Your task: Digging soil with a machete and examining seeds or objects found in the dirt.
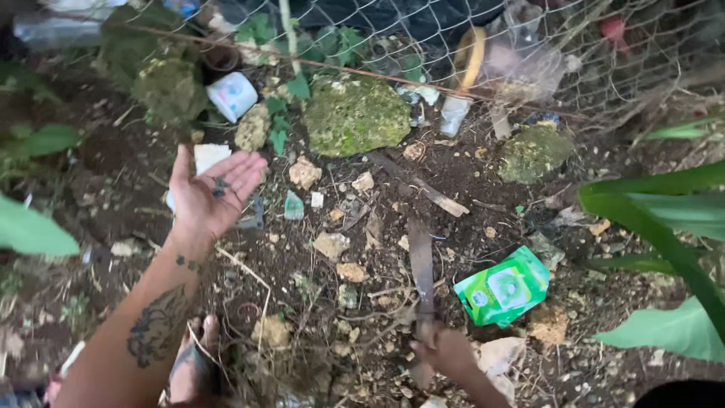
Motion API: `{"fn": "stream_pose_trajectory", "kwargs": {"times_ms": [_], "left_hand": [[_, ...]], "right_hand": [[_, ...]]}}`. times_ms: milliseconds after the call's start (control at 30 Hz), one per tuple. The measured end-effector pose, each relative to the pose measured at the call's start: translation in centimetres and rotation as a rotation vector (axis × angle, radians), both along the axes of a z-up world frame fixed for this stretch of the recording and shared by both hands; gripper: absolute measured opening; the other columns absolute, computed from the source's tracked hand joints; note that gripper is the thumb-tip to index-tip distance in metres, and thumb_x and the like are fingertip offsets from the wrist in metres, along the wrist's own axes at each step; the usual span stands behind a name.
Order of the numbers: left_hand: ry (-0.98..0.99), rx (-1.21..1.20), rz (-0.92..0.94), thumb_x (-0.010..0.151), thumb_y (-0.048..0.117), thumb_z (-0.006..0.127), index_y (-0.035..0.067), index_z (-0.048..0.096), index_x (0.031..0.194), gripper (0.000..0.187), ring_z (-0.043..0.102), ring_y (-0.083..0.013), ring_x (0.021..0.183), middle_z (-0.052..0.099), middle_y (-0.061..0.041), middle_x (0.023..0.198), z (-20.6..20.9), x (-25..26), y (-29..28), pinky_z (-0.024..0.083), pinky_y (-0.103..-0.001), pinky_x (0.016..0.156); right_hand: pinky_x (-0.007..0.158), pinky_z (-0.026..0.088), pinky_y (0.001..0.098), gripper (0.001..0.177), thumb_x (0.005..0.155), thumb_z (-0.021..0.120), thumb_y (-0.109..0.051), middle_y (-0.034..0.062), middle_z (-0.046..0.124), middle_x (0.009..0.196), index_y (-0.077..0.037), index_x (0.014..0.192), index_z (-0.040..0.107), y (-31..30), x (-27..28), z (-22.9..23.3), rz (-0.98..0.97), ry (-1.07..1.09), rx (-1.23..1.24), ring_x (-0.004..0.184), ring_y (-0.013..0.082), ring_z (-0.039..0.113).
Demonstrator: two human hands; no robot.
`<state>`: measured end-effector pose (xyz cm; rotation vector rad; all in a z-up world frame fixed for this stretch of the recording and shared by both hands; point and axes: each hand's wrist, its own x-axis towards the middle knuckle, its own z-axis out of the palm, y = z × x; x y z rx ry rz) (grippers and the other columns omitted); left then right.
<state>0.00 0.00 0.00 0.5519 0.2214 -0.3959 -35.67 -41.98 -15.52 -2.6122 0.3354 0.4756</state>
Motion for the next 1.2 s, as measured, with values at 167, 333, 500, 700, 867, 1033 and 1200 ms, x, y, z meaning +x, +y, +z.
{"fn": "stream_pose_trajectory", "kwargs": {"times_ms": [167,333,500,700,867,1033,1200], "left_hand": [[-0.081,0.124,0.024,0.102,0.072,0.023,-0.018,0.058,0.128,0.1,0.07,-0.0433,0.121,0.067,-0.034,0.125,6.6,-2.3,0.8,0.061,-0.045,0.105],[-0.133,0.045,0.088,0.104,0.069,0.024,-0.021,0.062,0.122,0.099,0.075,-0.0447,0.108,0.068,-0.034,0.109,17.8,-4.7,0.1,0.068,-0.047,0.095],[-0.194,-0.261,0.081,0.102,0.067,0.026,-0.027,0.059,0.115,0.1,0.071,-0.0495,0.104,0.067,-0.039,0.11,19.9,-2.0,-2.2,0.065,-0.05,0.093],[-0.132,-0.325,0.178,0.098,0.065,0.029,-0.025,0.06,0.112,0.096,0.071,-0.0492,0.109,0.067,-0.037,0.111,13.7,5.1,-4.4,0.066,-0.05,0.099],[-0.013,-0.345,0.16,0.1,0.062,0.027,-0.025,0.062,0.109,0.094,0.072,-0.0489,0.105,0.069,-0.038,0.106,12.3,8.0,-6.1,0.066,-0.049,0.094],[0.095,-0.328,0.172,0.105,0.056,0.027,-0.024,0.066,0.107,0.089,0.075,-0.0464,0.098,0.072,-0.035,0.096,10.5,10.7,-7.8,0.067,-0.048,0.089],[0.119,-0.314,-0.017,0.103,0.06,0.025,-0.023,0.065,0.109,0.093,0.073,-0.0462,0.105,0.072,-0.034,0.101,8.1,13.3,-10.3,0.065,-0.045,0.092]], "right_hand": [[0.073,0.061,0.0477,0.068,0.077,0.079,-0.07,0.0182,0.075,0.076,-0.003,0.079,0.071,-0.8,2.2,-3.4,-0.05,0.241,-0.103,0.075,0.0348,0.076],[0.084,0.062,0.0436,0.052,0.08,0.069,-0.066,0.0154,0.078,0.083,-0.015,0.081,0.077,-1.7,2.8,-3.6,-0.046,0.43,0.042,0.08,0.0284,0.079],[0.079,0.06,0.0461,0.053,0.069,0.089,-0.049,0.0133,0.076,0.089,-0.01,0.1,0.07,-4.5,0.6,-6.0,-0.135,-0.065,0.012,0.085,0.0309,0.072],[0.062,0.058,0.0409,0.042,0.085,0.075,-0.004,0.0106,0.067,0.079,-0.003,0.123,0.057,-1.2,-4.4,1.2,-0.682,-0.03,0.949,0.069,0.0233,0.068],[0.078,0.059,0.0361,0.07,0.085,0.071,-0.007,0.0079,0.065,0.108,-0.014,0.146,0.04,-1.2,-9.6,0.4,-0.755,-0.112,1.113,0.091,0.018,0.069],[0.083,0.054,0.04,0.079,0.091,0.073,-0.003,0.0172,0.064,0.128,-0.012,0.16,0.035,2.4,-9.3,-0.6,-0.647,-0.126,0.942,0.101,0.0201,0.065],[0.094,0.056,0.0335,0.073,0.091,0.071,-0.016,0.0116,0.065,0.139,-0.012,0.156,0.039,12.6,4.0,13.3,-0.513,-0.178,0.434,0.113,0.0154,0.068]]}}
